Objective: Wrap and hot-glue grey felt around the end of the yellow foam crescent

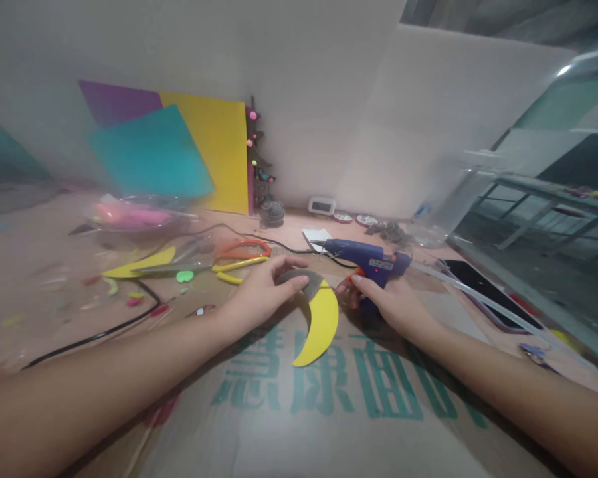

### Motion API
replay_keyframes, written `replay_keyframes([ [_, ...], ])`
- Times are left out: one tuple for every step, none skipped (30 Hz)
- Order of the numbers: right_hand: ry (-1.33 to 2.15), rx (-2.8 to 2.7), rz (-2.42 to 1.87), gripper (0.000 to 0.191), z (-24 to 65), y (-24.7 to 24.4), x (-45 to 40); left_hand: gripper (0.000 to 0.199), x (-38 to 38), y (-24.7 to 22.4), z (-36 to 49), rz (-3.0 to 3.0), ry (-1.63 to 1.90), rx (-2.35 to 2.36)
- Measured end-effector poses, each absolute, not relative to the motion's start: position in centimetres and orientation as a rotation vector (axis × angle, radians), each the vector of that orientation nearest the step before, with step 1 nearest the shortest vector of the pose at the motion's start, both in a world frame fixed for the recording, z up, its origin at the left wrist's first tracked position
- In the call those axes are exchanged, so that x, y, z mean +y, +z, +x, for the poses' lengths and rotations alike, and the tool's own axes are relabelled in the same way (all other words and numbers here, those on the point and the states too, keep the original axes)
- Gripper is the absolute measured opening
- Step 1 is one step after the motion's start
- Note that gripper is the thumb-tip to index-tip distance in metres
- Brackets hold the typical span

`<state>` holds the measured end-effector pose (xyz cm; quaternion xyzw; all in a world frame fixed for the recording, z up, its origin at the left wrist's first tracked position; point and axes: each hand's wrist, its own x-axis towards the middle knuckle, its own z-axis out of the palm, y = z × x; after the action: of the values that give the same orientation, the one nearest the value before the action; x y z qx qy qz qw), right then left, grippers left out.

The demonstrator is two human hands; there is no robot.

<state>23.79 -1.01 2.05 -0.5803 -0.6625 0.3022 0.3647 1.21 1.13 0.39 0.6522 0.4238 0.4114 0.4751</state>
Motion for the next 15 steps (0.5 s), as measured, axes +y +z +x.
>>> replay_keyframes([
  [0.719,-1.722,-1.507,0.031,23.9,2.0,-1.0,0.036,1.2,0.4,1.2,1.595,1.001,1.045],
  [0.686,-1.737,-1.51,0.035,23.9,2.1,-1.1,0.035,1.2,0.3,1.2,1.601,0.991,1.054],
  [0.69,-1.754,-1.502,0.039,24.0,2.2,-1.2,0.034,1.3,0.3,1.2,1.612,0.98,1.063],
  [0.725,-1.765,-1.49,0.043,24.0,2.4,-1.3,0.032,1.3,0.3,1.2,1.623,0.969,1.071],
  [0.787,-1.769,-1.475,0.046,23.9,2.6,-1.5,0.03,1.4,0.3,1.2,1.633,0.959,1.076],
  [0.862,-1.756,-1.459,0.047,23.8,2.8,-1.6,0.028,1.3,0.3,1.2,1.636,0.951,1.081],
  [0.94,-1.734,-1.444,0.046,23.6,2.9,-1.8,0.027,1.3,0.3,1.3,1.634,0.942,1.084],
  [1.007,-1.707,-1.427,0.044,23.4,3.1,-2.0,0.027,1.3,0.3,1.3,1.628,0.936,1.082],
  [1.063,-1.683,-1.412,0.042,23.3,3.2,-2.1,0.027,1.2,0.4,1.3,1.619,0.932,1.077],
  [1.1,-1.663,-1.399,0.04,23.1,3.2,-2.2,0.027,1.2,0.5,1.4,1.611,0.93,1.07],
  [1.121,-1.649,-1.391,0.039,23.1,3.3,-2.3,0.028,1.1,0.6,1.4,1.599,0.93,1.066],
  [1.125,-1.638,-1.39,0.037,23.0,3.3,-2.3,0.028,1.1,0.7,1.4,1.584,0.932,1.068],
  [1.108,-1.623,-1.398,0.034,23.0,3.3,-2.3,0.028,1.1,0.8,1.4,1.568,0.934,1.078],
  [1.071,-1.603,-1.415,0.03,23.0,3.2,-2.2,0.028,1.1,0.9,1.4,1.553,0.938,1.091],
  [1.022,-1.584,-1.439,0.025,23.1,3.2,-2.2,0.029,1.2,0.9,1.4,1.545,0.942,1.098],
])
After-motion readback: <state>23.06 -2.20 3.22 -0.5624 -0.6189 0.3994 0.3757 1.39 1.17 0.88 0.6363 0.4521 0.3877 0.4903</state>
